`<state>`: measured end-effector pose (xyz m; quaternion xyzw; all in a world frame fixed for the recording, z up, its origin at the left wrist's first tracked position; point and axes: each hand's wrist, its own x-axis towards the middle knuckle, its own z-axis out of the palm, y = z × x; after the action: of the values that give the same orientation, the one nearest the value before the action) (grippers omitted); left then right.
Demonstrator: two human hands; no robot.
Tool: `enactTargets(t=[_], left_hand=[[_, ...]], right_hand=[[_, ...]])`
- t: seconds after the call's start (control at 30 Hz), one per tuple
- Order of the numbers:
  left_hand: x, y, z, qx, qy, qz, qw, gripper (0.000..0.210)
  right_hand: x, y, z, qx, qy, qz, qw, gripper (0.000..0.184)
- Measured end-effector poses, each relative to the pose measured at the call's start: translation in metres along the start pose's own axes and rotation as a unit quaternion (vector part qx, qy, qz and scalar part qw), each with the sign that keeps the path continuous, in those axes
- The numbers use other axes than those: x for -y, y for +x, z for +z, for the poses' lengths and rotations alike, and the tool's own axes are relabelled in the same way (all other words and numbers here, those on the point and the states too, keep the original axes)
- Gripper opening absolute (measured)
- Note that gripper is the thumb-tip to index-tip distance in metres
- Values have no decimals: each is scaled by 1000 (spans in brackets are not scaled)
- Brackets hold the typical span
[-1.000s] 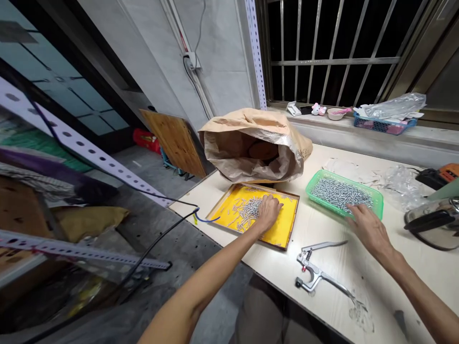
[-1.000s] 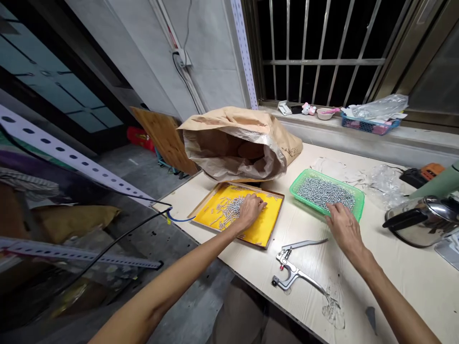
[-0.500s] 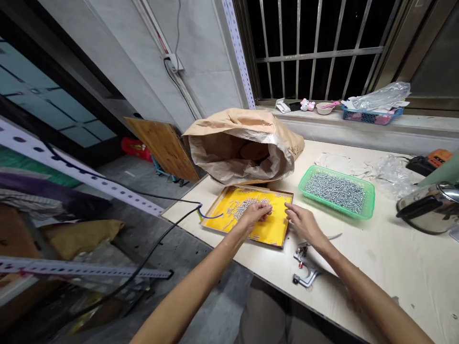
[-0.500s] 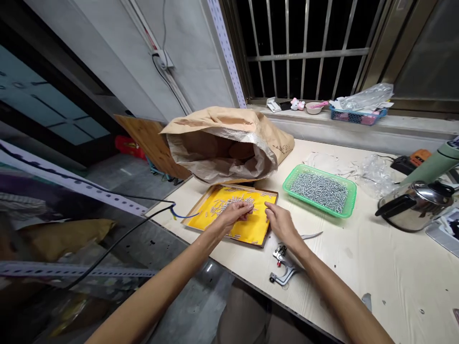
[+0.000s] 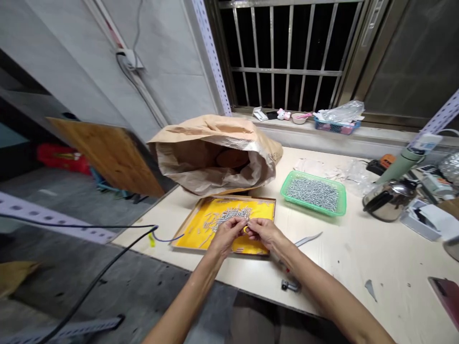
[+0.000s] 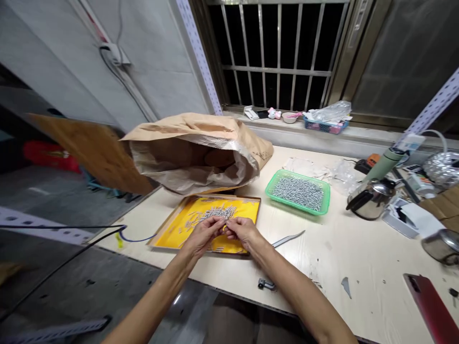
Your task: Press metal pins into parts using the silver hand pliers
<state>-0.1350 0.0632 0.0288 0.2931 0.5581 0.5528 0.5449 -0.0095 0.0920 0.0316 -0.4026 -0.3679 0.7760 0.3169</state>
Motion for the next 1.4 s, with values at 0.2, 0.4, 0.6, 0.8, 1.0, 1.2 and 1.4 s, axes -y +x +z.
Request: enactTargets(t=[0.2, 0.4, 0.6, 0.8, 1.0, 1.2, 1.4], left_hand=[[-8, -5, 4, -59, -1, 54, 997, 49], [-8, -16, 9, -147, 39, 127, 980, 50], [-6, -45, 16, -97, 150, 64, 982, 40], [25, -78, 49, 81, 192, -110, 972, 31], [53, -80, 62, 124, 324, -175, 922, 28], [54, -79, 70, 139, 414, -172, 883, 35], [52, -77, 76, 151, 383, -249, 877, 39]], right_hand=[[2, -1, 9, -35, 4, -47, 998, 39], [1, 2, 16, -91, -55, -95, 990, 28], [18, -30, -10, -90, -575, -166, 796, 9], [11, -118, -74, -20, -726, -170, 666, 23], [-23, -168, -121, -63, -768, -130, 624, 31], [-26, -166, -121, -72, -803, -83, 585, 30], [-24, -164, -119, -68, -800, -75, 591, 33]])
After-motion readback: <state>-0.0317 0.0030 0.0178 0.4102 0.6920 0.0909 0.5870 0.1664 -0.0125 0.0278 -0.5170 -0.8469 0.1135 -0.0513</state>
